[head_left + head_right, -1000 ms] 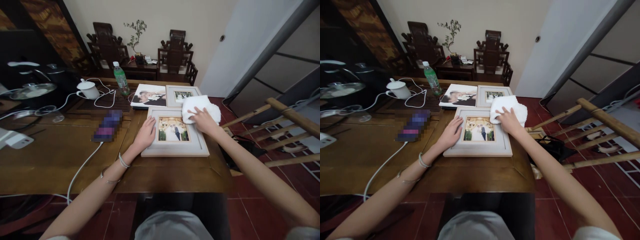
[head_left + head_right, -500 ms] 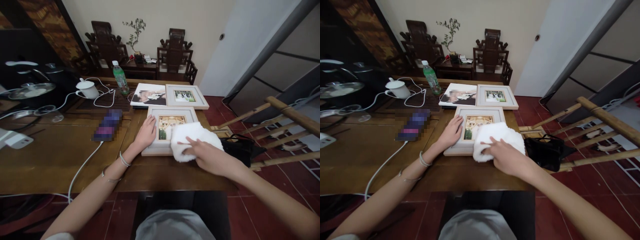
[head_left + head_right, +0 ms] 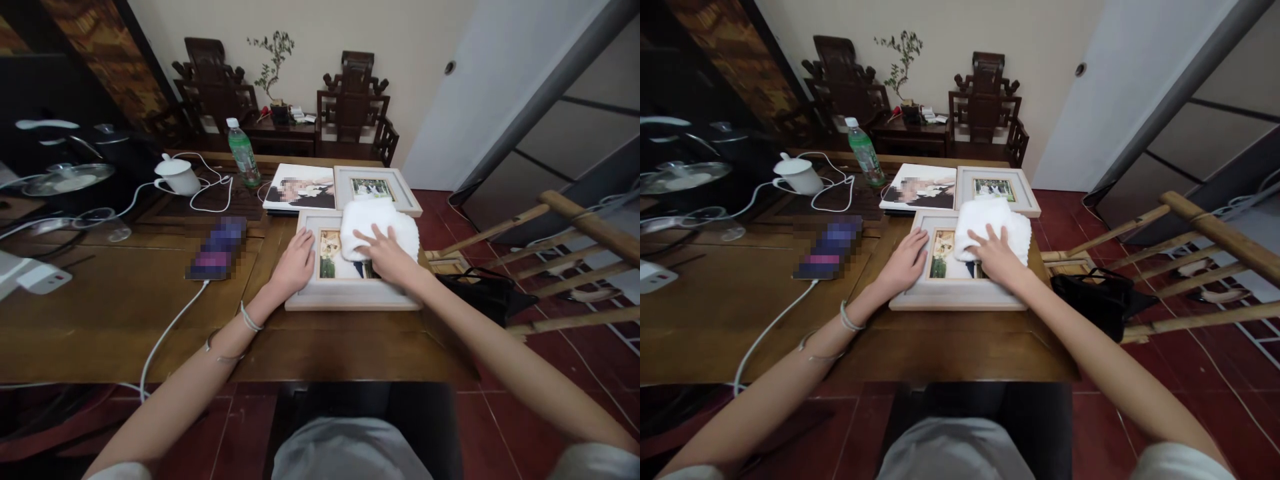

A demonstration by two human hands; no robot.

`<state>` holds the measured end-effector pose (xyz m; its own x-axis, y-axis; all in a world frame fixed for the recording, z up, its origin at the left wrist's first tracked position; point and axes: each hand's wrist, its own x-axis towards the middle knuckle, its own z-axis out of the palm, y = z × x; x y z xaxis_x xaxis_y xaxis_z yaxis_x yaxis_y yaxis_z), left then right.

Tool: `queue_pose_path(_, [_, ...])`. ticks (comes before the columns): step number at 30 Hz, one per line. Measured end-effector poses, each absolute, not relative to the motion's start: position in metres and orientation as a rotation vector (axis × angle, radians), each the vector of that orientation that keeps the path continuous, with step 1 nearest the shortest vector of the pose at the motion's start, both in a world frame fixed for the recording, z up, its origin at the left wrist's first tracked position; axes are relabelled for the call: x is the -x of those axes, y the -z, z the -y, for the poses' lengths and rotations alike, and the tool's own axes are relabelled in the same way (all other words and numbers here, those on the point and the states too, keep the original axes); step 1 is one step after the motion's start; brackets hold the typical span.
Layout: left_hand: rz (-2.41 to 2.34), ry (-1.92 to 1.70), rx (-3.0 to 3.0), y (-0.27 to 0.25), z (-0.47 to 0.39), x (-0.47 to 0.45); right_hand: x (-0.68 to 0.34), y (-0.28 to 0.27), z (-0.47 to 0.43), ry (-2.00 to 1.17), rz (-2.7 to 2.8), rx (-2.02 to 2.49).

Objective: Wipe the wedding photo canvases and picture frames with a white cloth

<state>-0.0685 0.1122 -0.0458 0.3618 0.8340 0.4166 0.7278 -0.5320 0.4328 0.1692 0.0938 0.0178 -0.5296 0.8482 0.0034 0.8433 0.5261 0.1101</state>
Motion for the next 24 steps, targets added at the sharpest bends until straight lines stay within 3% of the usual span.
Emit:
queue_pose_path(6, [-1.436,-0.893,-2.454,0.046,-0.112,0.068,-0.171,-0.05,0.0,0.314,-2.683,-1.302])
queue_pose_path(10, [-1.427,-0.921,-2.464,0.046,-0.112,0.067,-0.169,-0.06,0.026,0.423,-2.758,-1.209])
queue_pose_path(14, [-1.428,-0.901,-2.467,0.046,-0.113,0.068,-0.162,-0.045,-0.001,0.337,-2.793,-1.25])
queue_pose_path(24, [-1.428,-0.856,-2.491,0.043,-0.112,0.072,-0.157,-0.015,-0.117,-0.22,-2.846,-1.573])
